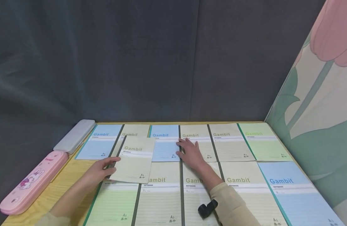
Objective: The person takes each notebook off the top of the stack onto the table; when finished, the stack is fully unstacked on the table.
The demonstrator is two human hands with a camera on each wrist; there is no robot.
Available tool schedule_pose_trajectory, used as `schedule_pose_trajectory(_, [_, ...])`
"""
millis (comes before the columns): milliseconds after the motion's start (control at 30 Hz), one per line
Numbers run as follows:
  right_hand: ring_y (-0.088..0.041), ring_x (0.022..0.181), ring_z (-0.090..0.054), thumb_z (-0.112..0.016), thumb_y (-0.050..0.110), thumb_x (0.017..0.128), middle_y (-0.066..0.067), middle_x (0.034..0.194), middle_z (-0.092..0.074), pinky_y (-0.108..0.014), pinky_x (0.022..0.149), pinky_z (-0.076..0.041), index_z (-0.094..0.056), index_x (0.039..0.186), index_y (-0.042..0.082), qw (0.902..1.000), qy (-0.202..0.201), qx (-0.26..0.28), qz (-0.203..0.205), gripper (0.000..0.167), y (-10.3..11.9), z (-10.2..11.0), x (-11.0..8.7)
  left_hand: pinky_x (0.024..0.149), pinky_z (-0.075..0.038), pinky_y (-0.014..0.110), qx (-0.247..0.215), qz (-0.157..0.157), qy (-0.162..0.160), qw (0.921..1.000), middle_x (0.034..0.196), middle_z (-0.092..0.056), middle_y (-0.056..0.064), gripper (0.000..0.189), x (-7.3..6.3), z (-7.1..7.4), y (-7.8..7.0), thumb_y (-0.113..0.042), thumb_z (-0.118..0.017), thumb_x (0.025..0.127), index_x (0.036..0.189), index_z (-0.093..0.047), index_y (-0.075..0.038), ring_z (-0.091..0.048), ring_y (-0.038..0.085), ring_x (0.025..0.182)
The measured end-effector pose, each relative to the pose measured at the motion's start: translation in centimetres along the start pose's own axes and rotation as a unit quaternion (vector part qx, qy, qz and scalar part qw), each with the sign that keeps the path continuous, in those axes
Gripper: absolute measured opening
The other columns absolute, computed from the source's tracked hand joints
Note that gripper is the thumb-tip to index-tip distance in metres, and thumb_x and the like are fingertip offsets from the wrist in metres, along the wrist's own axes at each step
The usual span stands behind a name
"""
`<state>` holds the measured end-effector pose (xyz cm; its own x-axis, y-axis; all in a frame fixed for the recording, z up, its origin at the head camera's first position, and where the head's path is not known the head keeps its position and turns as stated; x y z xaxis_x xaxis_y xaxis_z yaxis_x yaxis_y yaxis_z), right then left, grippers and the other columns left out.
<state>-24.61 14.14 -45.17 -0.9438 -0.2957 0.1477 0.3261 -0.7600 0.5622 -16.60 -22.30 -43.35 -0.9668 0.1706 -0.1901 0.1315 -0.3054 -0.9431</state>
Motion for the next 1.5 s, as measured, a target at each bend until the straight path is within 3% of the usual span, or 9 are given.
schedule_pose_trajectory(367, [-0.038,0.149,-0.026,-0.066,0.021,0.099,-0.013,0.157,-0.042,-0.066,0.119,-0.003,-0.057,0.143,0.004,0.9999,0.0,0.0,0.011,0.047,0.0,-0.2,0.0,0.07,-0.061,0.041,0.028,0.034,-0.023,0.9988,0.157,-0.026,0.034,0.047,-3.8,2.3,2.1,0.004,-0.056,0.1,0.146,-0.049,0.002,-0.024,0.052,0.144])
schedule_pose_trajectory(467, [-0.038,0.149,-0.026,-0.066,0.021,0.099,-0.013,0.157,-0.042,-0.066,0.119,-0.003,-0.057,0.143,0.004,0.9999,-0.002,0.0,0.011,0.048,-0.1,-0.1,0.0,0.071,-0.062,0.042,0.041,0.043,-0.026,0.9979,0.155,-0.029,0.034,0.046,-4.8,3.2,2.4,0.004,-0.056,0.099,0.145,-0.05,0.002,-0.028,0.051,0.142])
schedule_pose_trajectory(567, [-0.038,0.149,-0.026,-0.066,0.021,0.099,-0.013,0.157,-0.042,-0.066,0.118,-0.003,-0.057,0.143,0.004,0.9999,-0.002,-0.001,0.011,0.048,-0.3,0.0,0.0,0.088,-0.057,0.051,0.099,0.037,-0.028,0.994,0.153,-0.035,0.033,0.044,-5.6,4.2,2.6,0.0,-0.06,0.099,0.143,-0.053,0.0,-0.032,0.051,0.14])
schedule_pose_trajectory(700, [-0.038,0.149,-0.026,-0.065,0.021,0.099,-0.014,0.157,-0.042,-0.066,0.118,-0.002,-0.057,0.143,0.004,0.9999,-0.002,0.002,0.013,0.047,-0.4,0.1,0.1,0.106,-0.041,0.06,0.169,0.04,-0.034,0.9842,0.149,-0.043,0.03,0.043,-6.8,5.6,3.3,-0.005,-0.064,0.098,0.14,-0.056,-0.002,-0.039,0.051,0.137])
schedule_pose_trajectory(933, [-0.038,0.149,-0.026,-0.066,0.02,0.099,-0.013,0.157,-0.042,-0.065,0.119,-0.002,-0.057,0.143,0.003,0.9999,-0.004,0.001,0.013,0.048,-0.2,0.3,0.0,0.1,-0.049,0.055,0.186,0.068,-0.021,0.98,0.146,-0.047,0.029,0.045,-8.8,7.9,4.6,-0.012,-0.067,0.097,0.14,-0.056,-0.003,-0.043,0.051,0.133])
schedule_pose_trajectory(1300, [-0.041,0.147,-0.027,-0.065,0.018,0.099,-0.016,0.155,-0.043,-0.067,0.118,-0.004,-0.058,0.141,0.001,0.9998,-0.009,-0.001,0.017,0.046,0.2,0.5,-0.2,0.098,-0.045,0.064,0.234,0.095,-0.023,0.9674,0.139,-0.052,0.03,0.044,-9.9,11.0,5.8,-0.007,-0.07,0.093,0.135,-0.059,-0.001,-0.05,0.048,0.126])
schedule_pose_trajectory(1500, [-0.04,0.148,-0.026,-0.065,0.018,0.099,-0.015,0.156,-0.042,-0.066,0.118,-0.003,-0.057,0.142,0.001,0.9999,-0.003,0.001,0.012,0.046,0.2,0.5,-0.2,0.097,-0.045,0.066,0.269,0.073,-0.01,0.9603,0.137,-0.051,0.034,0.044,-10.4,12.4,6.0,-0.003,-0.07,0.09,0.132,-0.059,0.001,-0.05,0.052,0.123])
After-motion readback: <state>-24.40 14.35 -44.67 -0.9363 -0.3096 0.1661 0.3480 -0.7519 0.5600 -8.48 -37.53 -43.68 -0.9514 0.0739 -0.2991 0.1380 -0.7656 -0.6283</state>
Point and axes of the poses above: each hand's wrist, its own x-axis towards the middle knuckle, its own z-axis out of the back of the hand, y = z × x, the point moved 3 cm from there along x, towards the middle knuckle
